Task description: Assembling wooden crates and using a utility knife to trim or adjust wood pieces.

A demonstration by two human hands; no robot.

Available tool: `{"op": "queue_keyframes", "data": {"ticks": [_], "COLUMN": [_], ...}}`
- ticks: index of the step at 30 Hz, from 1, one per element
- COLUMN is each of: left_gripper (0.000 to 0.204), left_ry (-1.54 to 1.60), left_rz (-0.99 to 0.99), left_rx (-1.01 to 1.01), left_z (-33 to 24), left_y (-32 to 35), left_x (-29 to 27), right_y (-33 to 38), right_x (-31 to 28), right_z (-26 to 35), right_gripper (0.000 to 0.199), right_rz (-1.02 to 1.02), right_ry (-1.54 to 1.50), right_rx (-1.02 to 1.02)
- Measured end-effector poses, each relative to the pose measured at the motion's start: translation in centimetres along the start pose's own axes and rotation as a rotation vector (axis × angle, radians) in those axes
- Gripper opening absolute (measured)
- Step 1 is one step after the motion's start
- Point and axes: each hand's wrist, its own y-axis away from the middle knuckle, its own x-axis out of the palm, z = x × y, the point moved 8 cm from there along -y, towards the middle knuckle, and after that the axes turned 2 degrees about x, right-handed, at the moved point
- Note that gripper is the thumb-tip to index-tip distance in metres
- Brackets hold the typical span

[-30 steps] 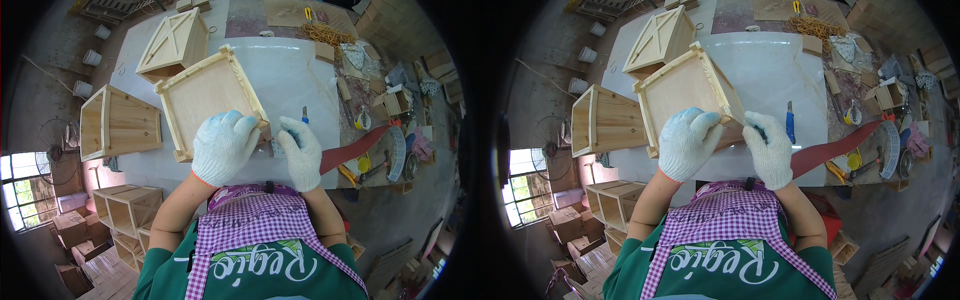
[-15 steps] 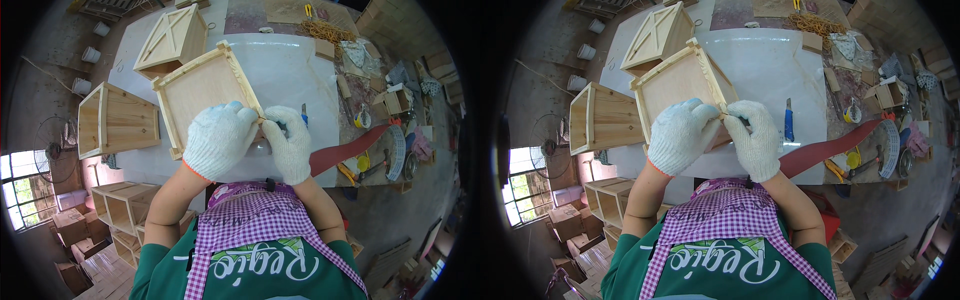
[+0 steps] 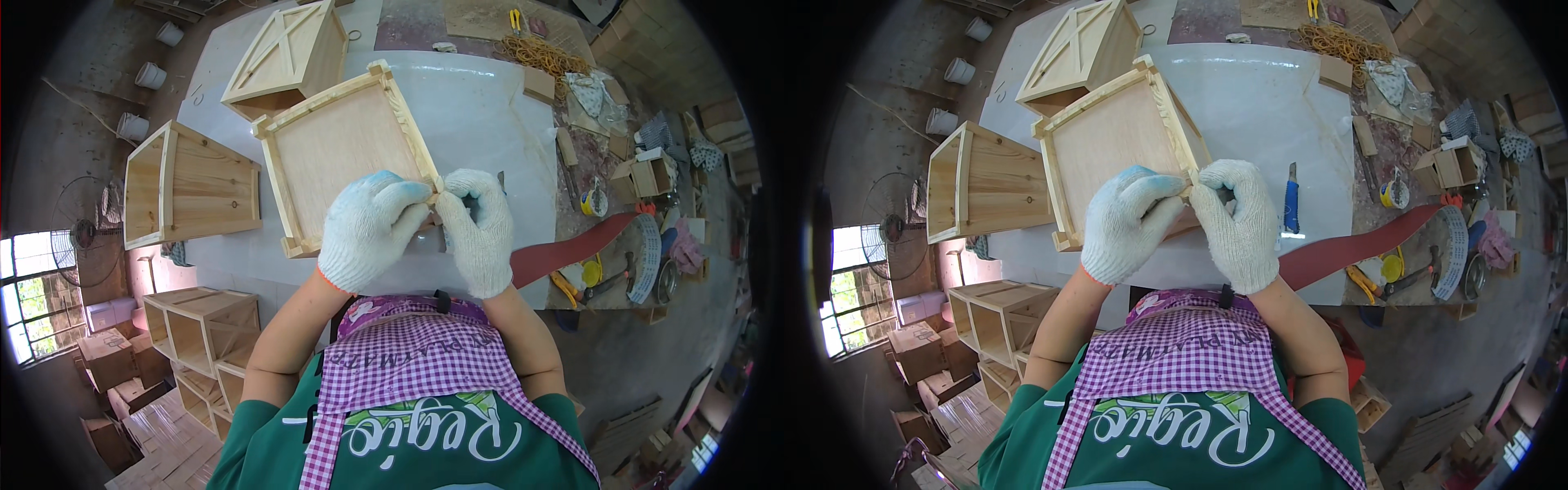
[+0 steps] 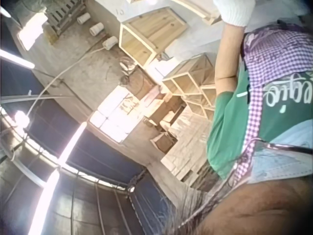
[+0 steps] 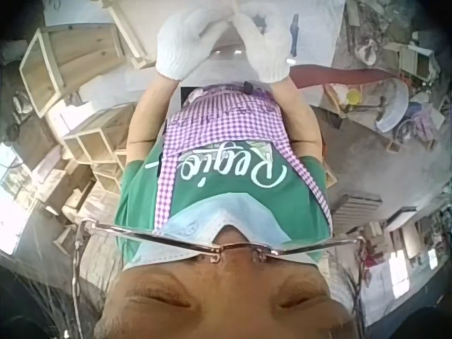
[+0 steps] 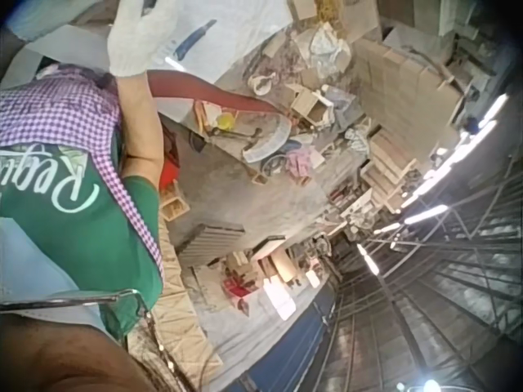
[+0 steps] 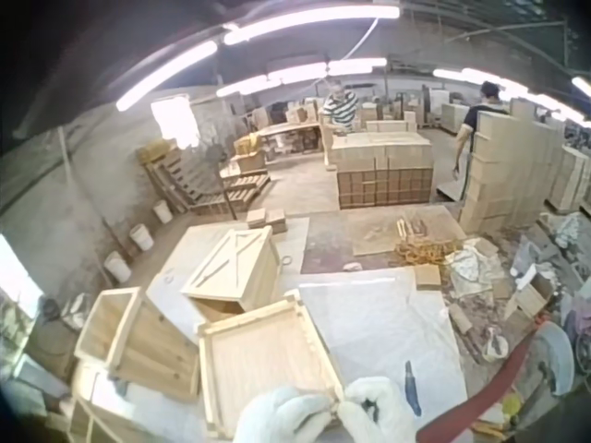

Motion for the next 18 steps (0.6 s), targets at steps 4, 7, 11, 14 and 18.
{"op": "queue_keyframes", "data": {"ticks": [4, 7, 11, 14, 18], "left_gripper": [0.015, 0.019, 0.019, 0.018, 0.018], "left_ry": [0.109, 0.158, 0.131, 0.127, 0.119], "left_rz": [0.052, 0.070, 0.005, 0.019, 0.035], "left_rx": [-0.042, -0.034, -0.061, -0.027, -0.045], "left_z": [0.6, 0.7, 0.8, 0.7, 0.7], "left_y": [-0.2, -0.2, -0.1, -0.2, -0.4], "left_x": [-0.1, -0.2, -0.4, 0.0, 0.2], "right_y": [0.0, 0.0, -0.1, 0.2, 0.4], "right_x": [0.2, 0.2, 0.1, 0.3, 0.2], "right_z": [-0.6, -0.7, -0.3, -0.7, -1.4], "right_gripper": [0.015, 0.015, 0.014, 0.014, 0.014], "right_rz": [0.005, 0.002, -0.011, 0.014, 0.040], "right_ry": [-0.072, -0.073, -0.034, -0.085, -0.231], "right_rx": [0.032, 0.020, -0.067, 0.033, 0.100]}}
